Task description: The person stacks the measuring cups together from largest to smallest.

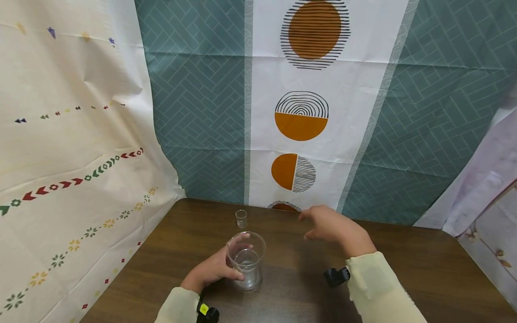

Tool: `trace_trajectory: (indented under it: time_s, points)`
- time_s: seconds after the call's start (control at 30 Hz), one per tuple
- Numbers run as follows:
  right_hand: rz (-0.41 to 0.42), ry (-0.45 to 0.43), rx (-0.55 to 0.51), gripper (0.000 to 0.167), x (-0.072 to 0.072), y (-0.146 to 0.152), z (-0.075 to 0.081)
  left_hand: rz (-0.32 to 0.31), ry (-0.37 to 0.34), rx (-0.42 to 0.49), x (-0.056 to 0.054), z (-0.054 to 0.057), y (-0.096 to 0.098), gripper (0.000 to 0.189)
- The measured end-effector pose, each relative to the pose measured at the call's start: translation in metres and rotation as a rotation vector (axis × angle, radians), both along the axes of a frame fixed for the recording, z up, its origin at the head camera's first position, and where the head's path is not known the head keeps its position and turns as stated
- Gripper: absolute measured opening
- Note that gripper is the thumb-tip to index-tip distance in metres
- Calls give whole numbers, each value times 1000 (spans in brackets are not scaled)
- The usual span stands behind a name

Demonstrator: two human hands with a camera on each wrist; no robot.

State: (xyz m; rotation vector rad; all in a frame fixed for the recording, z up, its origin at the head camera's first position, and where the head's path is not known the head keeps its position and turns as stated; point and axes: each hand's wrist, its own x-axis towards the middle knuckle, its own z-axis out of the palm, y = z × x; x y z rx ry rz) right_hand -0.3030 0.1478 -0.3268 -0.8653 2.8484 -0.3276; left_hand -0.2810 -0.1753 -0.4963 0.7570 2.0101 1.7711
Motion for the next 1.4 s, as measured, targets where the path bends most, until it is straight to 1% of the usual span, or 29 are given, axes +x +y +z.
trace_trajectory:
  time_s: [0.13, 0.4, 0.6, 0.77, 1.0, 1.13, 1.2, 1.4]
  points:
    - [-7, 8, 15, 44, -2, 4, -1, 5, 1, -6, 0, 0, 0, 95]
    - [-30, 11, 25, 44, -8, 12, -4, -11, 6, 7, -1, 0, -1, 94]
    - [-50, -8, 27, 48, -12, 19, -6, -1, 10, -5, -1, 0, -1, 95]
    - [-53, -17, 23, 49, -12, 24, -6, 1, 9, -15, -1, 1, -1, 95]
    - [-59, 10, 29, 44, -11, 30, -10, -8, 1, -7, -2, 2, -1, 94]
    - [-76, 6, 31, 51, -10, 33, -10, -2, 2, -17, -2, 2, -1, 94]
    - [-81, 14, 31, 51, -11, 35, -10, 1, 2, -21, -2, 2, -1, 94]
    - [-96, 67, 27, 44, -15, 39, -12, 0, 4, -22, -2, 1, -2, 94]
